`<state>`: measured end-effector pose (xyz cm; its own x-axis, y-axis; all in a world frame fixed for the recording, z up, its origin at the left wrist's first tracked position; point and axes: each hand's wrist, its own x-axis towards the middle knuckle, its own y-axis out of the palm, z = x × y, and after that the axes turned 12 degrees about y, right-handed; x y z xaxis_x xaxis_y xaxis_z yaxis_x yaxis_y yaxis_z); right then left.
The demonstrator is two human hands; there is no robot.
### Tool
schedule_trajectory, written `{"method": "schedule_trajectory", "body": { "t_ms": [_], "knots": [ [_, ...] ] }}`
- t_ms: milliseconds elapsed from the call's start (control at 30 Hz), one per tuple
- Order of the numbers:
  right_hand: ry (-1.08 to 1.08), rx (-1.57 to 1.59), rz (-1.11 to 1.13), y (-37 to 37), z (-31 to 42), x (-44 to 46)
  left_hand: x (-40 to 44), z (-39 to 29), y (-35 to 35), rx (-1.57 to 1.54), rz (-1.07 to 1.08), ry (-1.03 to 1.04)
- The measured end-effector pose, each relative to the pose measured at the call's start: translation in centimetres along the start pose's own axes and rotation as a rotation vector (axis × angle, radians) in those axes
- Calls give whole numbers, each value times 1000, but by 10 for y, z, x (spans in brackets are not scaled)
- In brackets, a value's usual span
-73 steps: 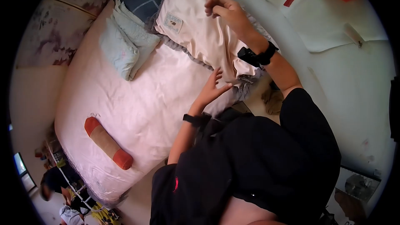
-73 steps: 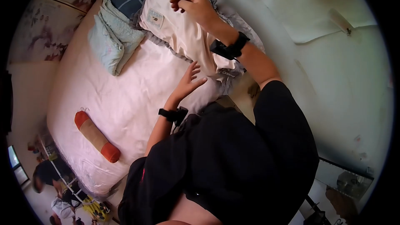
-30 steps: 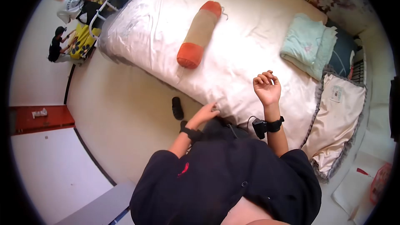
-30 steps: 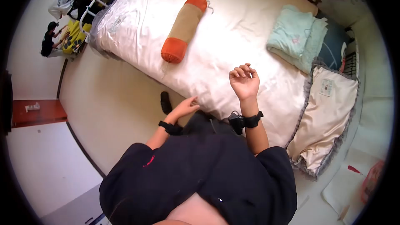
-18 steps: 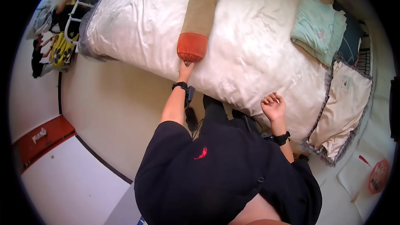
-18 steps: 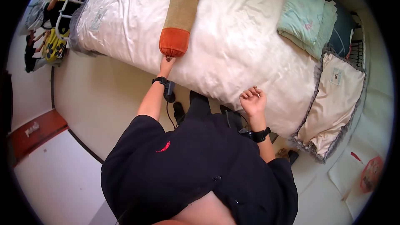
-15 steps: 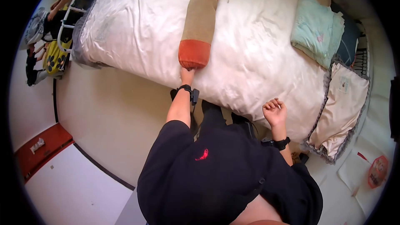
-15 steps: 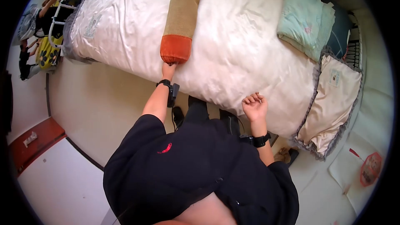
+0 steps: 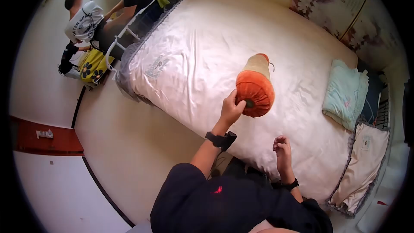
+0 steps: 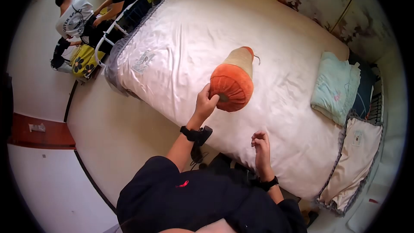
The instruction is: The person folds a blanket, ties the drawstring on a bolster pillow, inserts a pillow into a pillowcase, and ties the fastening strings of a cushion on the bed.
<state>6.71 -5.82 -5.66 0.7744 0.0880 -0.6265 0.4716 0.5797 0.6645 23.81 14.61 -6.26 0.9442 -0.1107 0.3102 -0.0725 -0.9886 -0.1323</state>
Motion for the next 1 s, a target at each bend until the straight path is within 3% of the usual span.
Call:
{"method": "schedule_trajectory", "body": {
  "t_ms": [33, 100, 133, 233, 267, 300, 367, 500, 567, 633, 667, 733, 833, 900, 1000],
  "knots": [
    [-204, -343, -20, 9, 5, -5, 11, -28, 2, -113, 15, 15],
    [-447, -705, -6, 33, 25, -15, 25, -86, 13, -386, 77, 99],
    [-591, -800, 9, 52, 36, -24, 29, -99, 18, -380, 75, 100],
    [-1244, -1381, -96, 102, 74, -65, 18, -133, 30, -366, 290, 279],
    [-1330, -1367, -43, 113, 82, -76, 16, -151, 29, -506, 423, 211],
    [-1344, -1366, -51, 121, 91, -85, 17, -169, 29, -644, 560, 142],
    [-1157, -1393, 307, 133, 103, -103, 17, -190, 30, -659, 591, 115],
    [-1227, -1477, 199, 129, 113, -87, 27, -172, 37, -278, 697, 90],
    [-1103, -1442, 140, 111, 107, -61, 22, -162, 34, -78, 726, -19],
    [-1115, -1391, 140, 101, 100, -52, 18, -157, 28, -50, 709, -132],
    [-1170, -1417, 140, 100, 100, -53, 20, -147, 25, -77, 688, -19],
    [-1197, -1445, 143, 108, 101, -60, 33, -185, 11, 185, 765, 21],
    [-1283, -1536, 140, 114, 108, -55, 53, -198, -6, 168, 789, 239],
    [-1264, -1575, 176, 118, 117, -54, 56, -221, -11, 360, 844, 205],
    [-1206, -1548, 265, 126, 119, -58, 55, -226, -8, 221, 810, 292]
  ]
}}
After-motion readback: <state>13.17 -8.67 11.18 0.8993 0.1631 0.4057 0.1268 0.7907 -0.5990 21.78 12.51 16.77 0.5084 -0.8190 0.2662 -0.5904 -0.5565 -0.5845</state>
